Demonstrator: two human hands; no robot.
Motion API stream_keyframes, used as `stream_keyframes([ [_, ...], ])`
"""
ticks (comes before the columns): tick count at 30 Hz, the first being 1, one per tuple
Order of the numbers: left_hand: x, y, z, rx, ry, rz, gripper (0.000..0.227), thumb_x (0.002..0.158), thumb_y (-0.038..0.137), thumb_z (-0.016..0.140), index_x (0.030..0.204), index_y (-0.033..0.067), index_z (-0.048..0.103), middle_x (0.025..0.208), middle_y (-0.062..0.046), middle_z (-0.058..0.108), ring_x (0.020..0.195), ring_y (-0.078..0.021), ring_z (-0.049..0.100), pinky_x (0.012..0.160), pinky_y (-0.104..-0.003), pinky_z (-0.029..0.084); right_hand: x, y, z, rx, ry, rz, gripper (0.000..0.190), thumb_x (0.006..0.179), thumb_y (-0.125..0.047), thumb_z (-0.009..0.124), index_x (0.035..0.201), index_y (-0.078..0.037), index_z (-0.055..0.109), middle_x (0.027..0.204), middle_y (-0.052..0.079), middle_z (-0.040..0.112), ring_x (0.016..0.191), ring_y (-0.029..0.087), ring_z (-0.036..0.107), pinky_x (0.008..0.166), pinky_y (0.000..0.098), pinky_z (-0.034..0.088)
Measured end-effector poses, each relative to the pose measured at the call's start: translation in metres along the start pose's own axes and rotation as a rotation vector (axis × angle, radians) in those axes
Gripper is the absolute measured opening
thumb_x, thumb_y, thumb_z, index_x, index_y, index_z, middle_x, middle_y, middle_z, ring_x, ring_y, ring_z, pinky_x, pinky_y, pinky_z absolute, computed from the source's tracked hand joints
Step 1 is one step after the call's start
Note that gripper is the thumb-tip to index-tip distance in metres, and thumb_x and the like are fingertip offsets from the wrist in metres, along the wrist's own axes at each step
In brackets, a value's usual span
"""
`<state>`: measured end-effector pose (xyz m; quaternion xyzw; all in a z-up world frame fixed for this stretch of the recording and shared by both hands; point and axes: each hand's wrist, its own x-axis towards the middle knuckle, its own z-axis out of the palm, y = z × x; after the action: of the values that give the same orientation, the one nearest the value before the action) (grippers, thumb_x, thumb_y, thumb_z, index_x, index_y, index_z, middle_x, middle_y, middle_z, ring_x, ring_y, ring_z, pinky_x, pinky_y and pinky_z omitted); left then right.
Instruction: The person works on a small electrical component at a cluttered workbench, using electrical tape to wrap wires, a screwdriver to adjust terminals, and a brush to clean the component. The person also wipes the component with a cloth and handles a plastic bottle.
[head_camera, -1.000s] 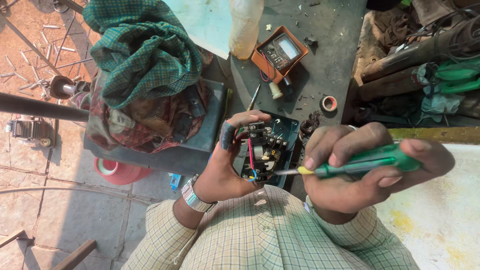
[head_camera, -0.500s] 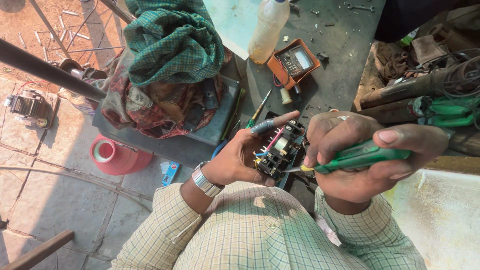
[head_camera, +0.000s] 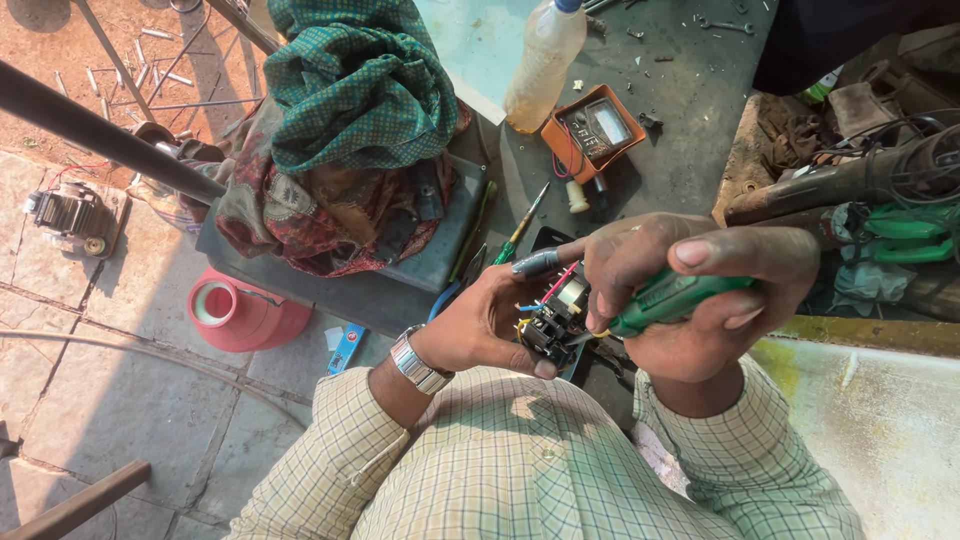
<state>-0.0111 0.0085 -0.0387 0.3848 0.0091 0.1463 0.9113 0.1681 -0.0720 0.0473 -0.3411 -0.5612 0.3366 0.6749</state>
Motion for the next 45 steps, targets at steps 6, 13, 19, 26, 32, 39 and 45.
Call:
stream_keyframes([
  [6, 0.002, 0.002, 0.004, 0.01, -0.012, 0.014, 0.102, 0.071, -0.01, 0.087, 0.16, -0.001, 0.038, 0.142, -0.006, 0.06, 0.134, -0.0175, 0.056, 0.118, -0.038, 0.048, 0.022, -0.007, 0.013, 0.025, -0.031, -0.283, 0.038, 0.107, -0.039, 0.053, 0.117, -0.003, 0.06, 0.074, 0.013, 0.07, 0.059, 0.014, 0.07, 0.051, 0.0417, 0.064],
  [13, 0.008, 0.012, 0.018, 0.044, 0.021, 0.043, 0.105, 0.07, -0.008, 0.081, 0.164, 0.0002, 0.035, 0.147, -0.004, 0.059, 0.135, -0.0119, 0.054, 0.12, -0.03, 0.042, 0.014, -0.018, 0.026, -0.238, 0.219, -0.206, 0.036, 0.112, -0.039, 0.053, 0.102, -0.005, 0.057, 0.073, 0.012, 0.055, 0.054, 0.013, 0.052, 0.049, 0.0292, 0.047],
  [19, 0.01, 0.004, 0.028, -0.042, 0.056, -0.033, 0.105, 0.068, -0.011, 0.081, 0.164, -0.0017, 0.038, 0.141, -0.008, 0.058, 0.127, -0.0164, 0.055, 0.11, -0.036, 0.049, -0.006, -0.023, 0.02, 0.066, 0.233, -0.038, 0.037, 0.114, -0.037, 0.05, 0.098, -0.003, 0.054, 0.065, 0.009, 0.052, 0.052, 0.009, 0.047, 0.048, 0.029, 0.04],
  [26, 0.016, 0.012, 0.027, 0.086, 0.045, 0.045, 0.107, 0.065, -0.011, 0.078, 0.163, 0.0018, 0.037, 0.147, -0.004, 0.057, 0.138, -0.0145, 0.053, 0.124, -0.032, 0.042, 0.014, -0.022, 0.001, -0.071, 0.066, -0.284, 0.031, 0.107, -0.035, 0.057, 0.1, -0.006, 0.057, 0.079, 0.01, 0.054, 0.049, 0.016, 0.049, 0.047, 0.0303, 0.046],
  [32, 0.015, 0.016, 0.031, 0.05, 0.084, -0.016, 0.108, 0.067, -0.011, 0.078, 0.165, 0.0055, 0.036, 0.141, -0.005, 0.057, 0.13, -0.0156, 0.054, 0.112, -0.034, 0.048, 0.008, -0.017, 0.003, -0.502, 0.334, -0.449, 0.034, 0.108, -0.036, 0.059, 0.108, -0.002, 0.061, 0.088, 0.01, 0.054, 0.05, 0.013, 0.054, 0.044, 0.0267, 0.047],
  [39, 0.017, 0.014, 0.033, 0.161, 0.079, 0.057, 0.106, 0.07, -0.012, 0.081, 0.164, 0.0056, 0.037, 0.146, -0.004, 0.054, 0.136, -0.0143, 0.052, 0.119, -0.031, 0.047, -0.002, -0.015, 0.017, -0.614, 0.463, -0.373, 0.036, 0.113, -0.033, 0.056, 0.114, 0.003, 0.059, 0.09, 0.01, 0.052, 0.051, 0.013, 0.054, 0.046, 0.027, 0.045],
  [45, 0.016, 0.011, 0.037, 0.082, 0.104, -0.004, 0.103, 0.066, -0.011, 0.074, 0.162, 0.005, 0.039, 0.14, -0.004, 0.055, 0.126, -0.0157, 0.055, 0.102, -0.033, 0.054, -0.007, -0.018, 0.028, -0.555, 0.453, -0.324, 0.037, 0.115, -0.032, 0.051, 0.105, 0.002, 0.05, 0.087, 0.01, 0.05, 0.048, 0.012, 0.051, 0.044, 0.0262, 0.043],
])
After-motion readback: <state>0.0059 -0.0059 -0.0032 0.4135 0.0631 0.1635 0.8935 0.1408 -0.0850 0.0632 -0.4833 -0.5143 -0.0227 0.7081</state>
